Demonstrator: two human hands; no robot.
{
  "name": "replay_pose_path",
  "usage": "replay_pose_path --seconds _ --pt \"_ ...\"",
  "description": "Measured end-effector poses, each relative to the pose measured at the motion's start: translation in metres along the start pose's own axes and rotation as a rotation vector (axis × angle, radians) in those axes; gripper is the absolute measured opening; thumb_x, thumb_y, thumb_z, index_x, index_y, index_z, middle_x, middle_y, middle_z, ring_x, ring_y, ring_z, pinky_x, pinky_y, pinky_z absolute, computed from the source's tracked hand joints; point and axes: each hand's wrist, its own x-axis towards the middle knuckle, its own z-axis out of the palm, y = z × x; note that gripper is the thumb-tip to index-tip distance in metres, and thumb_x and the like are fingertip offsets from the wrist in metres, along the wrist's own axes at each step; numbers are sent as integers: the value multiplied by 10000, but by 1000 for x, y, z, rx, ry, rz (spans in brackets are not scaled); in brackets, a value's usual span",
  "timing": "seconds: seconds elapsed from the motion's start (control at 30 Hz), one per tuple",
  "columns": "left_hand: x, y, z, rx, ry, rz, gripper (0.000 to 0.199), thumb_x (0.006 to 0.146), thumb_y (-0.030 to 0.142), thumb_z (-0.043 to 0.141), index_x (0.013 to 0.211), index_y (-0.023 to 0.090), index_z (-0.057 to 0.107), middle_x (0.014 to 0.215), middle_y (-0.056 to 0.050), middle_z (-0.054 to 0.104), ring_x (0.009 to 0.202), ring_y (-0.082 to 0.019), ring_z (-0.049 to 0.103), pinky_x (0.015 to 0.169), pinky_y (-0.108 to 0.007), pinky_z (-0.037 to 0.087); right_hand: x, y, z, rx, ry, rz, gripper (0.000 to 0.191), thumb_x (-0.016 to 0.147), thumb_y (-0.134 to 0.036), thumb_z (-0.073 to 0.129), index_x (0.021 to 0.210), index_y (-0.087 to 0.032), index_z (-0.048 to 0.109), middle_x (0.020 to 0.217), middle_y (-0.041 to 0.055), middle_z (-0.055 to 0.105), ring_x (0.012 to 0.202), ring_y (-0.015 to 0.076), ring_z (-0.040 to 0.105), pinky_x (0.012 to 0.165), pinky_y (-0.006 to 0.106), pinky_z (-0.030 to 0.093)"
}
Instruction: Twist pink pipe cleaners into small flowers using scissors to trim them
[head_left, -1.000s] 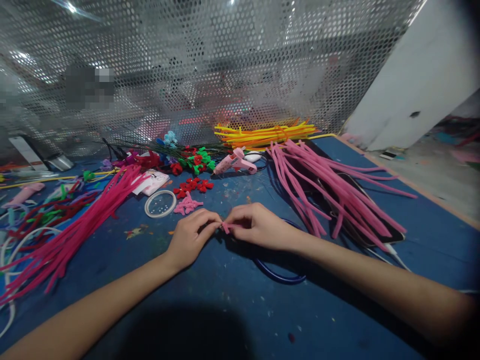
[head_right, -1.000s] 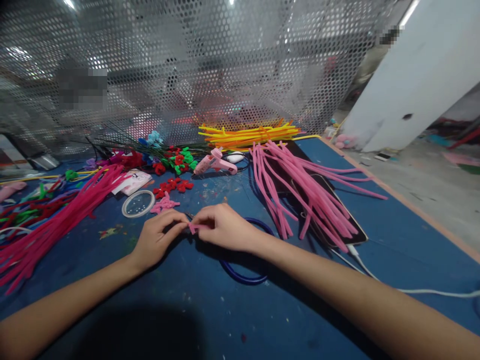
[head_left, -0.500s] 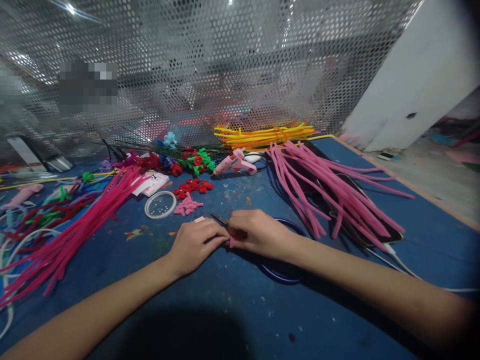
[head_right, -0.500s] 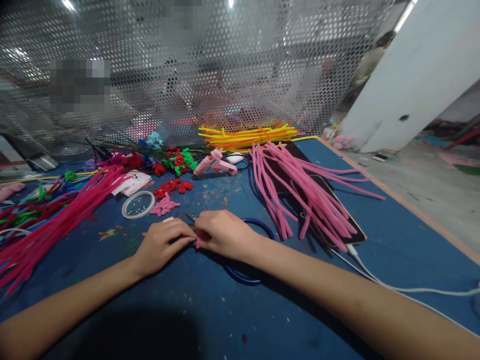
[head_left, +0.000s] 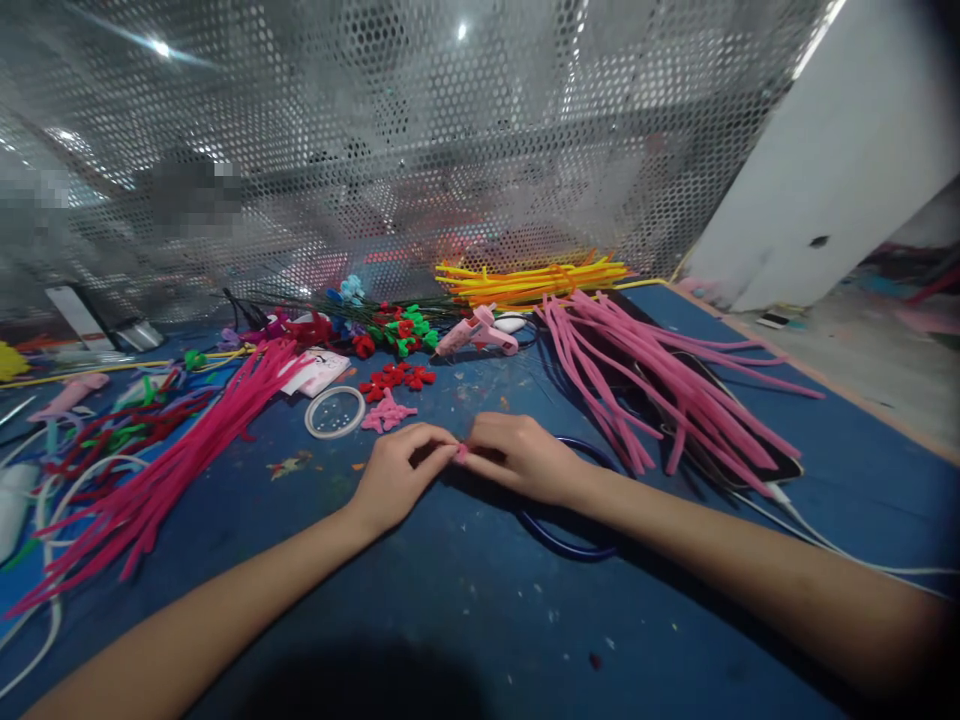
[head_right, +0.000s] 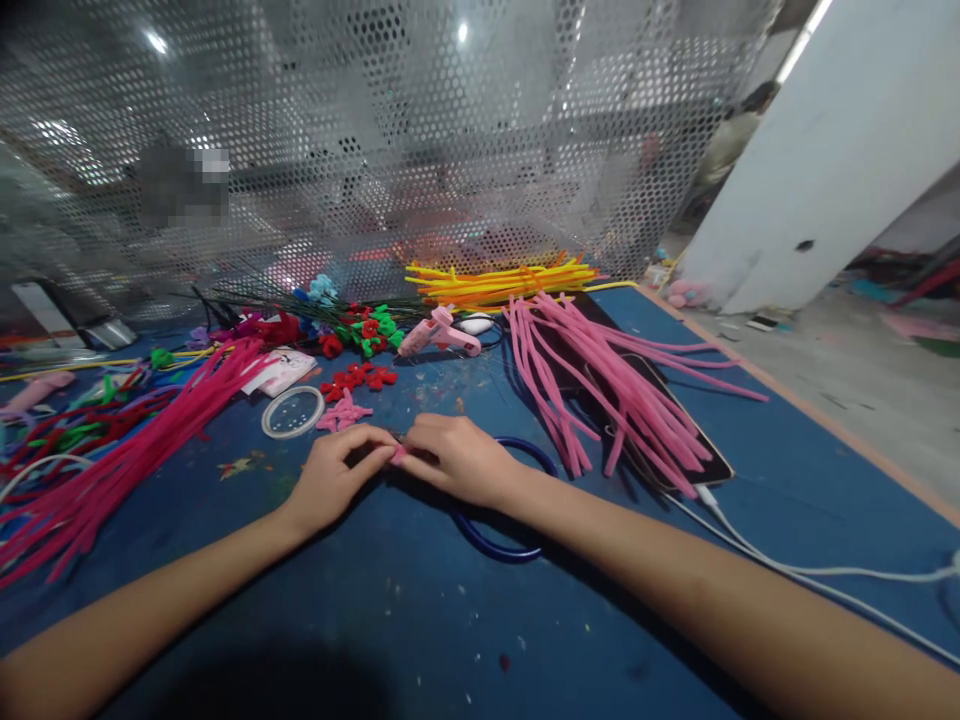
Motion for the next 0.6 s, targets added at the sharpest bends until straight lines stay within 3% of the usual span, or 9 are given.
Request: replay_pose_path --seconds 0.1,0.23,0.6 --pt "3 -3 0 -140 21 -115 210 805 346 527 799 157 620 688 -5 615 609 -116 546 575 -227 420 -2 2 4 -15 43 26 290 907 -287 377 748 -136 567 695 42 541 658 124 504 605 220 373" --pt "4 -6 1 -259 17 -163 216 783 355 552 799 146 604 625 9 569 552 -103 514 520 -214 402 -2 0 5 14 54 60 324 921 -288 341 720 -141 548 677 33 527 640 119 489 605 220 373" --pt "1 -5 -1 -134 33 17 154 813 291 523 777 162 600 731 -6 593 672 -115 549 589 -213 416 2 0 2 249 -14 62 354 920 -326 340 656 -152 499 626 10 498 601 105 466 585 212 352"
